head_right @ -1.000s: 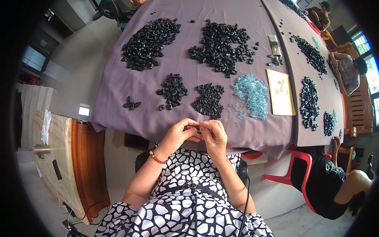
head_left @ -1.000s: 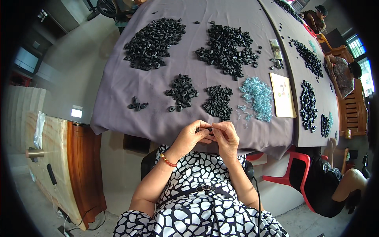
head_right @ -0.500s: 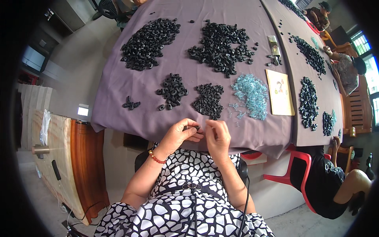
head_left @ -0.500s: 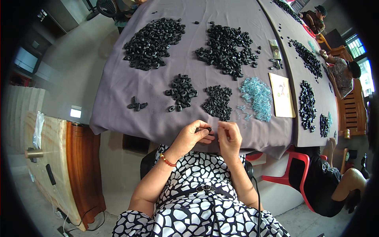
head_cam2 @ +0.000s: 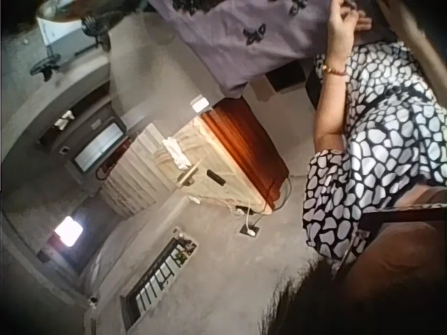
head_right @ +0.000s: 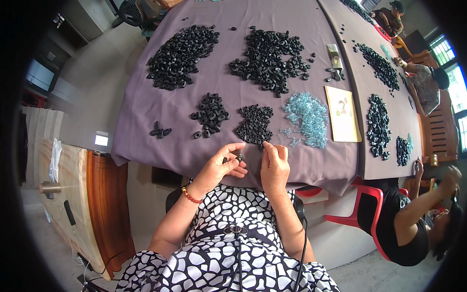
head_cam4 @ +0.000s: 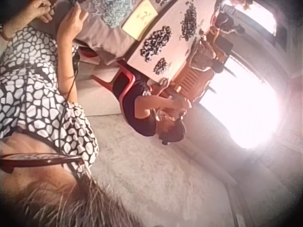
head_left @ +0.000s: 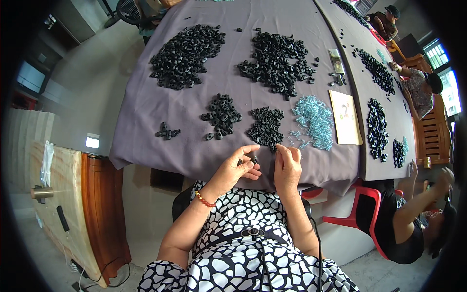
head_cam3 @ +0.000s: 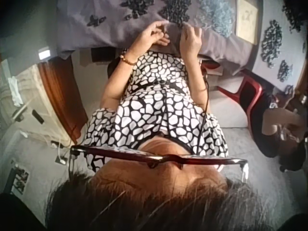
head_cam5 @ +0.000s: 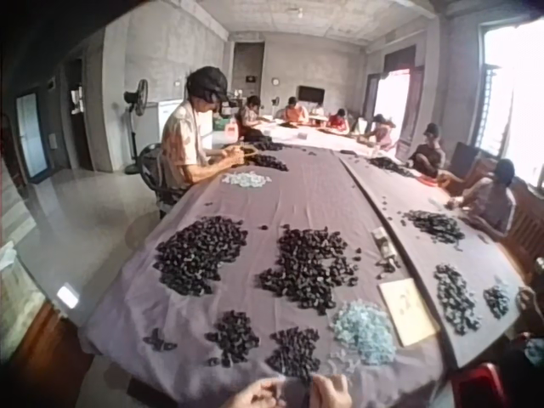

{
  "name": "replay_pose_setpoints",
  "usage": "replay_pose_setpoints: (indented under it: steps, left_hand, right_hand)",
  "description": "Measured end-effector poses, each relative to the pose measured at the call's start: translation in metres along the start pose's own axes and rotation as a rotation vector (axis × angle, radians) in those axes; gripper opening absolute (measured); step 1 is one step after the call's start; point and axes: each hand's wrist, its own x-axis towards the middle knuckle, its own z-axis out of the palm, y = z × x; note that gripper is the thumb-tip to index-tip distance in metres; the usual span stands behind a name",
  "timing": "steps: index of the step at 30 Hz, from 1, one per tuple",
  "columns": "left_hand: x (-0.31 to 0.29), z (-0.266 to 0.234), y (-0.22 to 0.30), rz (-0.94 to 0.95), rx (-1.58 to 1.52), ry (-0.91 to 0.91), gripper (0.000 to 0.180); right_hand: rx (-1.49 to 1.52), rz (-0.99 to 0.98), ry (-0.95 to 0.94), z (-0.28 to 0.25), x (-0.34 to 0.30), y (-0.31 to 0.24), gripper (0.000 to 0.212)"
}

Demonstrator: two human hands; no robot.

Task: The person sorts small black plastic objects by hand on a grey cloth table, picking up individual items from a larger pile and placing them into smaller groupings.

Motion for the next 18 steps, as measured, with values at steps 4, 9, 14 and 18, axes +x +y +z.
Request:
replay_pose_setpoints:
  steps: [4,9,14,18]
  left_hand:
    - [0.001,-0.001,-0.002,-0.002,0.021,-0.036,0.032]
    - [0.002,-0.004,-0.01,0.037,0.057,-0.06,0.03]
    - [0.001,-0.002,-0.009,0.038,0.045,-0.041,0.032]
    - [0.0,-0.004,-0.013,0.028,0.033,-0.009,0.03]
  right_hand:
    - [-0.055,0.0,-0.04,-0.002,-0.002,-0.003,0.021]
    - [-0.063,-0.047,-0.047,-0.002,-0.001,0.001,0.019]
    - [-0.013,-0.04,-0.027,-0.004,-0.003,0.004,0.02]
    - [0.018,-0.031,0.083,-0.002,-0.006,0.006,0.019]
